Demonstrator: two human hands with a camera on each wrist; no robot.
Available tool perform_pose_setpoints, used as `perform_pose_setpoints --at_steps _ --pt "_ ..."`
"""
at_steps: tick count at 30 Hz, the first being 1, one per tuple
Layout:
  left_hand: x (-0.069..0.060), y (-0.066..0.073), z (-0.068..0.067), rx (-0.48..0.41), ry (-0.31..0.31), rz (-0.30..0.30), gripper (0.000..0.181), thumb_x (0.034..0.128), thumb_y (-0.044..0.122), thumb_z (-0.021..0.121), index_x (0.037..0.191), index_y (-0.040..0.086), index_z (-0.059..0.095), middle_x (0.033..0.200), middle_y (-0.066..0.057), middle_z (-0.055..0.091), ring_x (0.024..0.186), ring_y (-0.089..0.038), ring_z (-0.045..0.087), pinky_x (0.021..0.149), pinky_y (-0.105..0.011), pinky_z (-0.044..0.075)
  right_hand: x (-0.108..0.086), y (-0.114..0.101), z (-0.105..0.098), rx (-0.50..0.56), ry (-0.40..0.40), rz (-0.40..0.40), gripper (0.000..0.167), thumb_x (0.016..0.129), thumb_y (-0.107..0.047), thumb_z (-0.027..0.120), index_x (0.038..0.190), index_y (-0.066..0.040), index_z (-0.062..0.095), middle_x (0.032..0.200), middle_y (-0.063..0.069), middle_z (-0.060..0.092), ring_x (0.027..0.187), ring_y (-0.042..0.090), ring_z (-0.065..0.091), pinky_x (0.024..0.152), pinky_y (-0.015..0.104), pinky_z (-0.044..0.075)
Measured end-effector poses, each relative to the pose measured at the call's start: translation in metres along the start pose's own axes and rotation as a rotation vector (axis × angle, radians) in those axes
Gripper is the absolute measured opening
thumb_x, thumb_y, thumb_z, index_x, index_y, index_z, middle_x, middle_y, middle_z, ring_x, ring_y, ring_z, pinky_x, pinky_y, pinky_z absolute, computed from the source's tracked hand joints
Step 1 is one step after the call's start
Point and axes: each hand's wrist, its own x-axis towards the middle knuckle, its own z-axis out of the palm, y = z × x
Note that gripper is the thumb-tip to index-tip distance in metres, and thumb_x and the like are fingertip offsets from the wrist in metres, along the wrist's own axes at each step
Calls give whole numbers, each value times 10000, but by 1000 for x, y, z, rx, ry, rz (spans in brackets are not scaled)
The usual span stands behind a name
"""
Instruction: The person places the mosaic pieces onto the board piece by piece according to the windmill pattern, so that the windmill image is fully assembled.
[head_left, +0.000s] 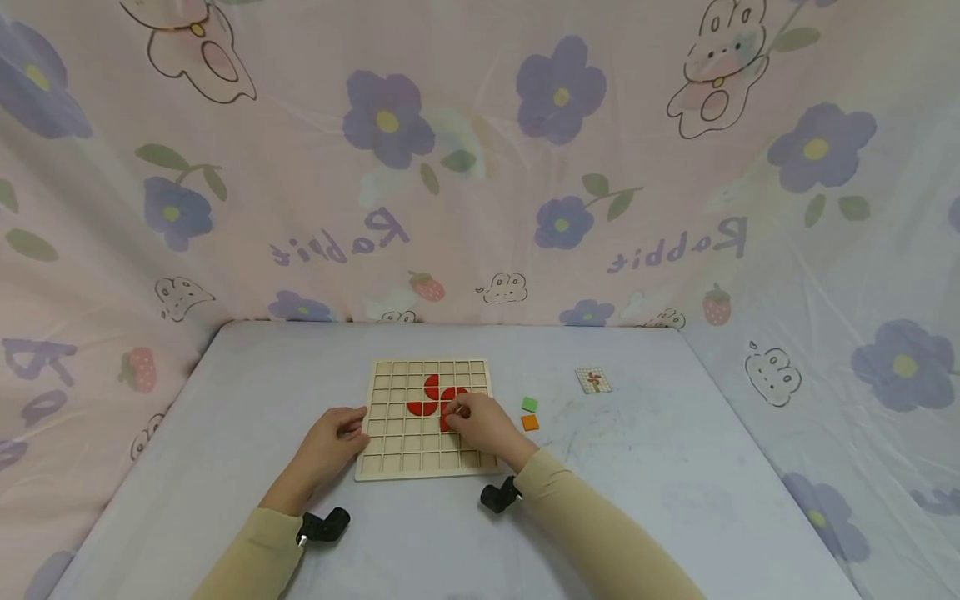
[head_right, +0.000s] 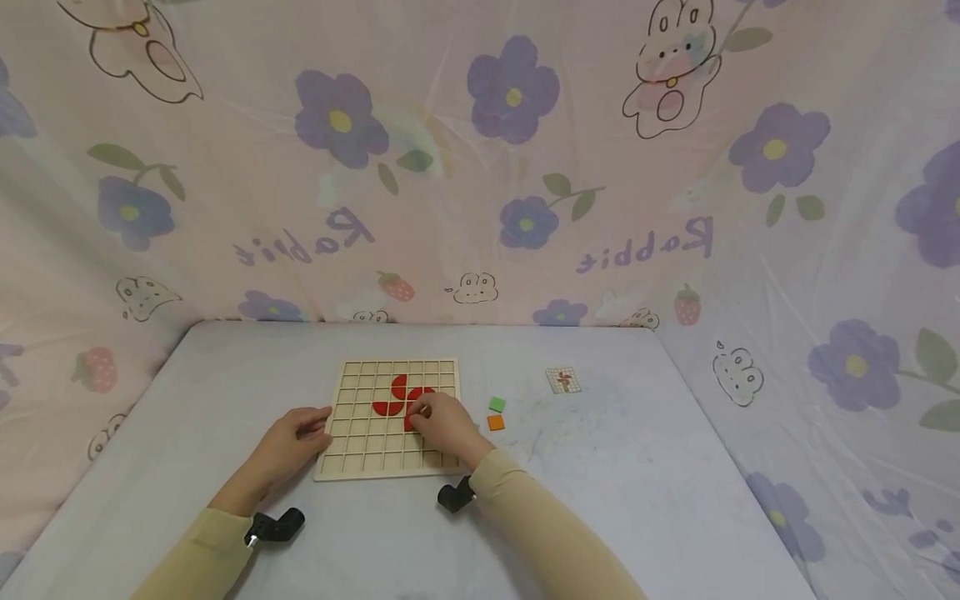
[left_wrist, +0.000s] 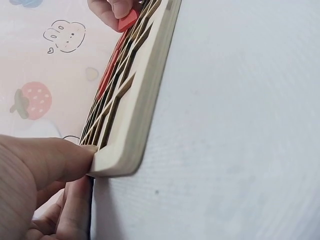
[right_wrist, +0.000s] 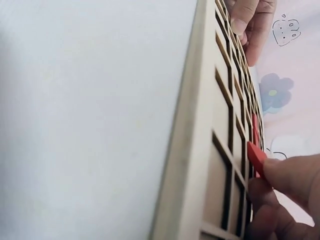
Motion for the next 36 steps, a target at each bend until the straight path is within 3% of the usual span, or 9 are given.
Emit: perform_pose_setpoints --at_steps 20,27,36 --pt "-1 2 -1 -17 -7 9 503 894 21 649 1370 -40 499 1281 -191 458 1097 -252 513 843 -197 491 -3 -6 7 -15 52 27 40 920 -192 672 917 -155 686 754 -61 573 674 123 505 567 253 434" --pt "-1 1 -1 -14 -7 11 504 893 16 645 1369 -51 494 1291 -196 449 1110 -259 517 856 -197 488 -2 -1 7 32 18 69 180 871 -212 737 985 -151 611 782 -23 566 708 132 519 592 254 449" --pt "-2 3 -1 -19 -9 14 502 896 15 644 1369 -56 491 1296 -197 443 1116 -262 514 854 -193 489 1 1 6 32 36 51 209 855 -219 755 904 -151 563 783 -13 547 707 135 505 599 261 436"
